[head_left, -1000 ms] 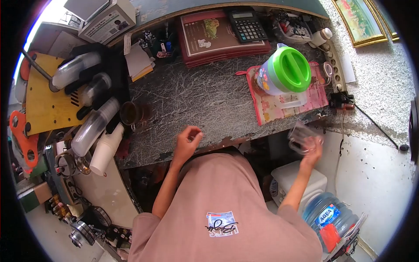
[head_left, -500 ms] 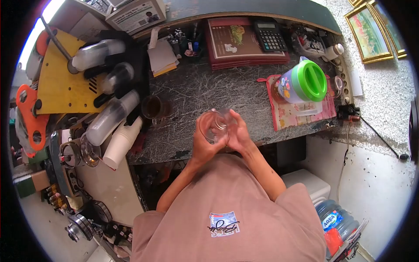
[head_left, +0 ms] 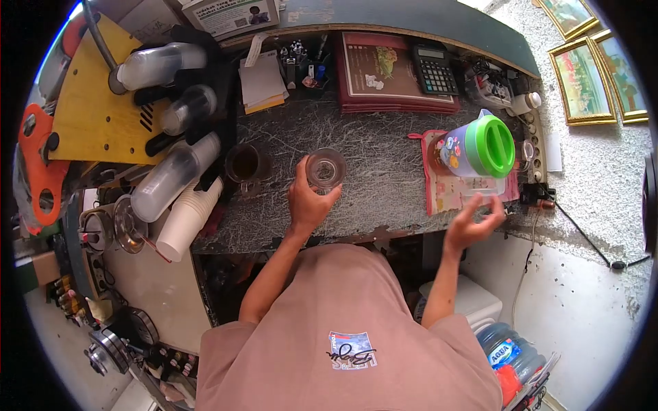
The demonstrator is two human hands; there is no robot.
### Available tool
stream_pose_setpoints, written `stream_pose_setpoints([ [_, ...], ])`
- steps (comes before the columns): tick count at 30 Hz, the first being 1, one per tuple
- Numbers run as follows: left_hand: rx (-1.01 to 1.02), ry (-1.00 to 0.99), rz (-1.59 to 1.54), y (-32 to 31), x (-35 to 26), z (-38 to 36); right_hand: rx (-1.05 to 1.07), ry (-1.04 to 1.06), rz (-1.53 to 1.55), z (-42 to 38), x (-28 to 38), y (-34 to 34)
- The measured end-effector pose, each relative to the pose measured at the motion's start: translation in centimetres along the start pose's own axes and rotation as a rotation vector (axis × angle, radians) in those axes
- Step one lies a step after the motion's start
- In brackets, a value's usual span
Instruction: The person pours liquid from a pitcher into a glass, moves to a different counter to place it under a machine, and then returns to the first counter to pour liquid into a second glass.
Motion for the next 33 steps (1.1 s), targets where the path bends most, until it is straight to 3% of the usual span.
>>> stream_pose_setpoints([
  [1, -0.011, -0.010, 0.008, -0.1, 0.1, 0.0, -0.137, 0.063, -0.054, 1.4, -0.8, 0.3],
  [2, -0.022, -0.019, 0.015, -0.2, 0.1, 0.0, -0.139, 0.064, -0.060, 2.4, -2.1, 0.2],
  [4, -0.015, -0.021, 0.022, -0.5, 0.3, 0.0, 0.143, -0.307, 0.076, 4.1, -5.3, -0.8],
  [5, -0.013, -0.020, 0.034, -0.5, 0.5, -0.1, 0.142, -0.306, 0.073, 4.6, -6.4, -1.1],
  [7, -0.015, -0.025, 0.008, -0.7, 0.9, 0.0, 0.389, -0.706, 0.547, 4.1, -8.7, -2.9],
  [8, -0.022, -0.027, -0.015, -0.8, 1.1, -0.1, 0.391, -0.699, 0.545, 4.1, -9.1, -3.1],
  [11, 0.003, -0.056, 0.003, -0.9, 1.8, 0.0, 0.307, -0.941, 0.804, 4.0, -9.2, -5.0],
  [15, -0.009, 0.055, -0.162, -1.0, 1.2, -1.2, 0.298, -0.856, 0.893, 4.3, -8.9, -6.3],
  [18, -0.120, -0.057, -0.071, -0.8, 2.4, -2.9, 0.250, -0.704, 0.752, 6.3, -5.5, -6.1],
  [21, -0.157, -0.007, -0.046, 0.0, 3.3, -4.6, 0.471, -0.638, 0.754, 7.9, -4.0, -5.5],
  [23, 0.023, -0.087, 0.004, -0.1, 3.3, -4.9, 0.568, -0.602, 0.763, 8.8, -2.1, -5.0],
  [24, 0.017, -0.082, 0.001, -0.1, 3.2, -4.9, 0.655, -0.566, 0.771, 9.2, -1.2, -4.9],
  [26, -0.006, -0.080, -0.156, -0.4, 2.8, -4.9, 0.741, -0.504, 0.790, 9.5, 1.5, -4.7],
  [30, 0.055, -0.108, -0.215, -0.5, 3.0, -4.9, 0.942, -0.430, 0.558, 9.4, 6.4, -4.2],
  [33, 0.100, -0.116, -0.199, -0.6, 3.5, -4.6, 1.152, -0.188, 0.394, 9.0, 10.1, -4.4],
])
Point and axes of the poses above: each hand's wrist, its own z-axis towards the middle knuckle, its own y-axis out of the back of the hand, x = y × z, the point moved 3 cm from there along z, towards the middle knuckle, and after that the axes turned 9 degrees about -x, right-handed, at the moved point
